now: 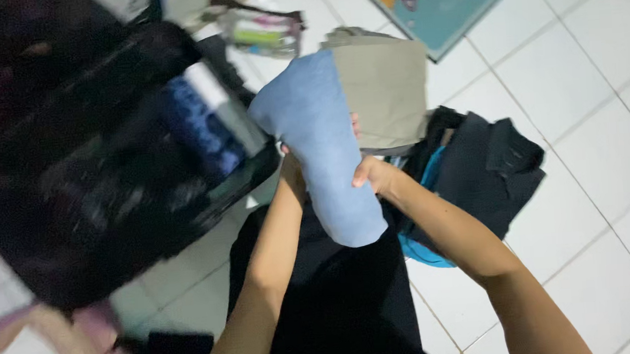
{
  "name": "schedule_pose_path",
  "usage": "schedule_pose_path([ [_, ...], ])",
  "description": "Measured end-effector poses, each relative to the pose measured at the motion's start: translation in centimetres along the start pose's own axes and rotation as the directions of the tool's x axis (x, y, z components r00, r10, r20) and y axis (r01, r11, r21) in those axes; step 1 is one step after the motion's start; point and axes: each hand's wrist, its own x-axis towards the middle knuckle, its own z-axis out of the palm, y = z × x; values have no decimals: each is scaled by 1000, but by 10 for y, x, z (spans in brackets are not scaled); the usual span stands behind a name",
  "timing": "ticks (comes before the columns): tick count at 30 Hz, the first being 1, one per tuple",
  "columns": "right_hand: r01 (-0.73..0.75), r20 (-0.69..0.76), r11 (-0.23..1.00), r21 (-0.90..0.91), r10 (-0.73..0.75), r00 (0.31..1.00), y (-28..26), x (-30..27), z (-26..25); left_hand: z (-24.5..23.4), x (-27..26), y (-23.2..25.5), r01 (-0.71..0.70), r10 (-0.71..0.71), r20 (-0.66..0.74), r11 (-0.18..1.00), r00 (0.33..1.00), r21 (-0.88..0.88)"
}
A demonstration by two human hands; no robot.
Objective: The person folds various clothing items, including jeans and trousers, and places them into an open suitcase. They also fold and roll a towel before adding it to the luggage.
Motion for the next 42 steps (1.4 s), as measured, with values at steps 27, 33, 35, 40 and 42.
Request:
schedule_pose_path([
  [27, -256, 201, -491, -833, -698, 687, 248, 259, 325, 26, -277, 290, 447, 812, -583, 525, -11, 724],
  [33, -92, 13, -165, -982, -541, 841, 262, 308, 338, -16, -366, 355, 360, 887, -422, 336, 190, 870],
  [35, 66, 44, 20, -998, -544, 838, 251, 332, 329, -44, -391, 388, 149, 755, -552, 537, 354, 830],
  [40, 216, 70, 630, -746, -248, 966, 211, 374, 243, -182, -386, 392, -307, 498, -604, 865, 623, 397],
  [42, 20, -65, 744, -668, -84, 994, 205, 384, 201, -244, -371, 375, -319, 433, -636, 901, 639, 293],
])
